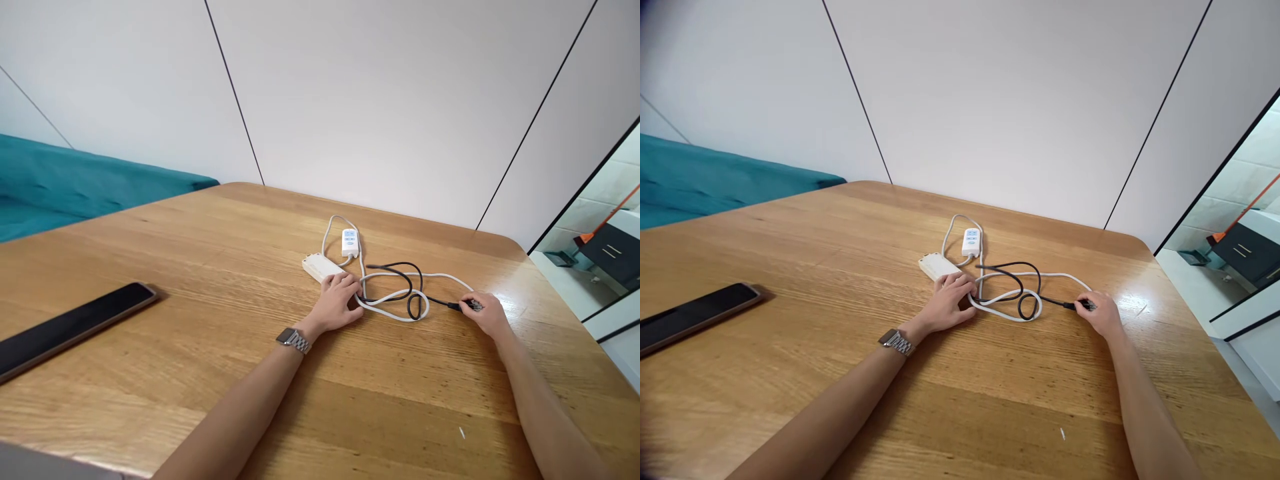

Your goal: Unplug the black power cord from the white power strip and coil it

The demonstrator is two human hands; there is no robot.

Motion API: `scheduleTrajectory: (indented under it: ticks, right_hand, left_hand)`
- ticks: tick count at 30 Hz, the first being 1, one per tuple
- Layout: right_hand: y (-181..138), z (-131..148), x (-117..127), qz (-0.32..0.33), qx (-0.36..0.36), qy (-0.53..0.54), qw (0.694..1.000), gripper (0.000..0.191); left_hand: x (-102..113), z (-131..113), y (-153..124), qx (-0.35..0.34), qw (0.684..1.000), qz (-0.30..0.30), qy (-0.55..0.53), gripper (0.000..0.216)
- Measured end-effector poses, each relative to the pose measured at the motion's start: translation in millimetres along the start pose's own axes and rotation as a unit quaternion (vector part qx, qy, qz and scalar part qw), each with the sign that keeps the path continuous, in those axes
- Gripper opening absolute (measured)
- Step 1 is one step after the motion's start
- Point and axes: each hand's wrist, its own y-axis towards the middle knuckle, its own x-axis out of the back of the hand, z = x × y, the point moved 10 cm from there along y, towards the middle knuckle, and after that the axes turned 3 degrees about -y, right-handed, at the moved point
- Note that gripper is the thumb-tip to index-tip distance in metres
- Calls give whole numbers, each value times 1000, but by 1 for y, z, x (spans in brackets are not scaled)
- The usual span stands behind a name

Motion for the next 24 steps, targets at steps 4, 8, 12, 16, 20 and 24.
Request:
scheduleTrajectory:
  ticks: [4, 8, 12, 16, 20, 24]
  right_hand:
    - [-7, 17, 4, -23, 80, -88, 993, 22]
    - [-11, 27, 4, -51, 117, -140, 982, 18]
    - [-12, 20, 14, -97, 97, -160, 978, 16]
    - [-13, 1, 24, -119, 35, -163, 979, 19]
    - [-13, -19, 16, -70, -18, -133, 988, 28]
    - [-17, -36, 9, -29, -57, -102, 993, 36]
  left_hand:
    - [4, 8, -1, 7, 1000, -3, -4, 16]
    - [8, 19, -3, -1, 1000, -7, -29, 28]
    - [13, 34, -5, 10, 999, -8, -52, 47]
    - [16, 45, -6, 35, 998, -18, -51, 51]
    - [15, 48, -7, 39, 998, -22, -47, 48]
    - [15, 51, -7, 47, 998, -31, -35, 62]
